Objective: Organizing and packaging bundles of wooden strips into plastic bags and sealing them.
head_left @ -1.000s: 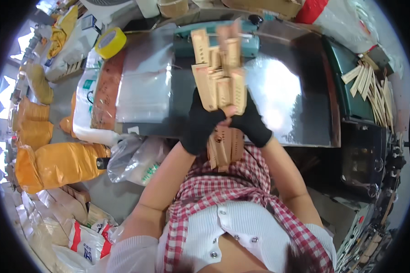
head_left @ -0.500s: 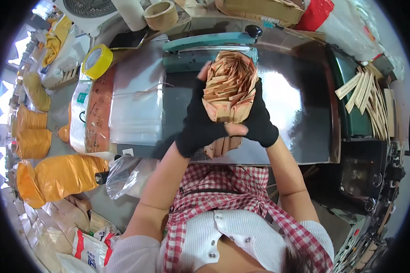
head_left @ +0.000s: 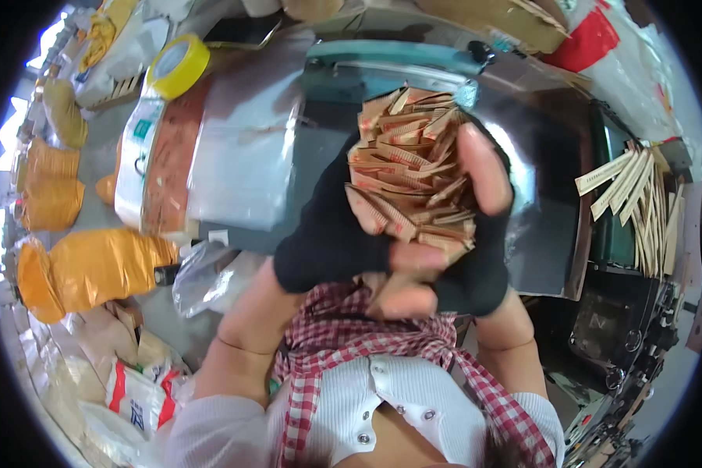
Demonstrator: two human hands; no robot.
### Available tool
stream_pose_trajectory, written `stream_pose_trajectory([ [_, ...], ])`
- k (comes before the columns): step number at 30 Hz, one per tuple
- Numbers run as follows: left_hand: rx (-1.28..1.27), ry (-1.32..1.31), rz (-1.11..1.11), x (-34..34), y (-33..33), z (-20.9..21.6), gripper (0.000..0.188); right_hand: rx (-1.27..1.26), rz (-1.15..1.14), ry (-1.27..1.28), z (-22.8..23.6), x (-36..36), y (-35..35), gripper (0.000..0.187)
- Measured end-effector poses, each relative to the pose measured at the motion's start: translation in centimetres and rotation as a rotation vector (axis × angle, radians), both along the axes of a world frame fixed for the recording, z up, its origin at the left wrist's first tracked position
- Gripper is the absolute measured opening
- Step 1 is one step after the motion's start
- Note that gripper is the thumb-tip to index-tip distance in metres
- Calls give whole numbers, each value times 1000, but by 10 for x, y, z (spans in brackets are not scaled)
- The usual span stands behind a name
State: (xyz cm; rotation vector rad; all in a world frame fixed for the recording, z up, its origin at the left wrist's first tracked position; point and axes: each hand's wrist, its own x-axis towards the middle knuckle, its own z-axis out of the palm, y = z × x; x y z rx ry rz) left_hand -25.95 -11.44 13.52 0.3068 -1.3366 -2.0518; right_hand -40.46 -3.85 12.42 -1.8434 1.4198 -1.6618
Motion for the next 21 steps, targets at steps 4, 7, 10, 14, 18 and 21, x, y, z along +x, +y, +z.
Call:
stream_pose_trajectory([
  [4, -16, -221, -275, 35, -4, -43, 26, 191, 329, -671, 34, 26, -5, 109],
  [7, 561, -6, -293, 27, 19, -49, 38, 513, 316, -562, -23, 18, -10, 71],
  [10, 426, 67, -162, 33, 23, -79, 49, 529, 121, -653, -55, 46, 5, 71],
  [14, 346, -41, -413, 43, 22, -57, 56, 519, 304, -307, -11, 33, 1, 95],
  [18, 397, 111, -359, 46, 29, -64, 54, 570, 600, -611, -29, 26, -16, 71],
  [21, 253, 53, -112, 68, 28, -72, 49, 539, 729, -923, -78, 30, -18, 38],
])
